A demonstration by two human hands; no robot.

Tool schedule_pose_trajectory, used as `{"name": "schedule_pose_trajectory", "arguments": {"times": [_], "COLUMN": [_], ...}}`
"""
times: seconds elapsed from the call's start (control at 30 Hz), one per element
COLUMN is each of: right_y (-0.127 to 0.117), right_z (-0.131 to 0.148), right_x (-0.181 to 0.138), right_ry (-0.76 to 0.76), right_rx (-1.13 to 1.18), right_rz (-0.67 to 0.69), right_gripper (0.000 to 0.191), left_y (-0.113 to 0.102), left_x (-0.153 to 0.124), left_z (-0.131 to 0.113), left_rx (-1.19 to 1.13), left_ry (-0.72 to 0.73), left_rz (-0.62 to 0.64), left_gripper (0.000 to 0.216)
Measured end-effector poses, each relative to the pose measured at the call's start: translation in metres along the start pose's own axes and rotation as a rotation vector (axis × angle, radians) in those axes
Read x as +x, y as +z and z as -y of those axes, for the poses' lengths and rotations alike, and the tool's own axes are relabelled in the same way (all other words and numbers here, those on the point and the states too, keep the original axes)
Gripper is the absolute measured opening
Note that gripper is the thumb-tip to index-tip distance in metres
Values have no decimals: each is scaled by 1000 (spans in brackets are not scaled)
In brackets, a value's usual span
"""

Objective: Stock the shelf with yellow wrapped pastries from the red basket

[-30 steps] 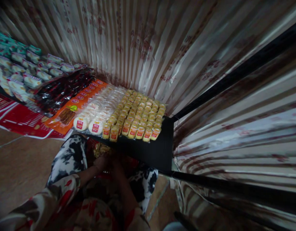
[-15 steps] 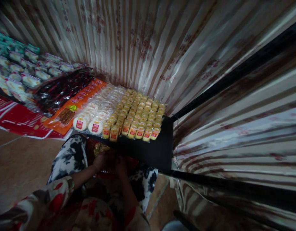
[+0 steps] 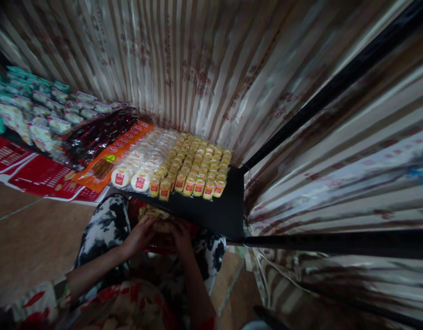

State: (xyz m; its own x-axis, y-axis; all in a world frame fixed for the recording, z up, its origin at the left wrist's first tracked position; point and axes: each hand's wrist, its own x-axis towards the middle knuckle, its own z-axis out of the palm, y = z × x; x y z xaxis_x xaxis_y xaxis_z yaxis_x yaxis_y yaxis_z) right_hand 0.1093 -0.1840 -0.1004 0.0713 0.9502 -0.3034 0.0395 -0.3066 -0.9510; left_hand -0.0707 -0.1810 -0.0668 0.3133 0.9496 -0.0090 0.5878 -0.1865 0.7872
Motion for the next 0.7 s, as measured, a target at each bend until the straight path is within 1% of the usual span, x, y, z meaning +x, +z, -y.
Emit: {"name": "schedule_pose_trajectory", "arguments": {"times": [0.07, 0.2, 0.3, 0.37, 0.47, 0.6, 0.7], "right_y": [-5, -14, -17, -19, -21, -25, -30], "right_z": [4, 8, 15, 22, 34, 48, 57], "right_x": [-8, -20, -27, -29, -32, -36, -39], "right_ry": [12, 74, 88, 110, 127, 83, 46], "right_rx": [53, 127, 134, 135, 155, 125, 115], "right_rz": [-7, -41, -50, -66, -95, -118, -106], "right_gripper": [38, 37, 38, 39, 40, 40, 42], "left_y": [-1, 1, 5, 7, 7, 1, -6], "left_x": [-1, -2, -1, 1, 5, 9, 13], "left_z": [-6, -15, -19, -20, -25, -39, -53], "left_rx": [-33, -72, -93, -107, -120, -120, -126], "left_ry": [15, 83, 142, 161, 139, 67, 38], "left_rz": [-26, -41, -49, -52, -53, -39, -43], "left_gripper": [47, 45, 49, 47, 38, 30, 26]}}
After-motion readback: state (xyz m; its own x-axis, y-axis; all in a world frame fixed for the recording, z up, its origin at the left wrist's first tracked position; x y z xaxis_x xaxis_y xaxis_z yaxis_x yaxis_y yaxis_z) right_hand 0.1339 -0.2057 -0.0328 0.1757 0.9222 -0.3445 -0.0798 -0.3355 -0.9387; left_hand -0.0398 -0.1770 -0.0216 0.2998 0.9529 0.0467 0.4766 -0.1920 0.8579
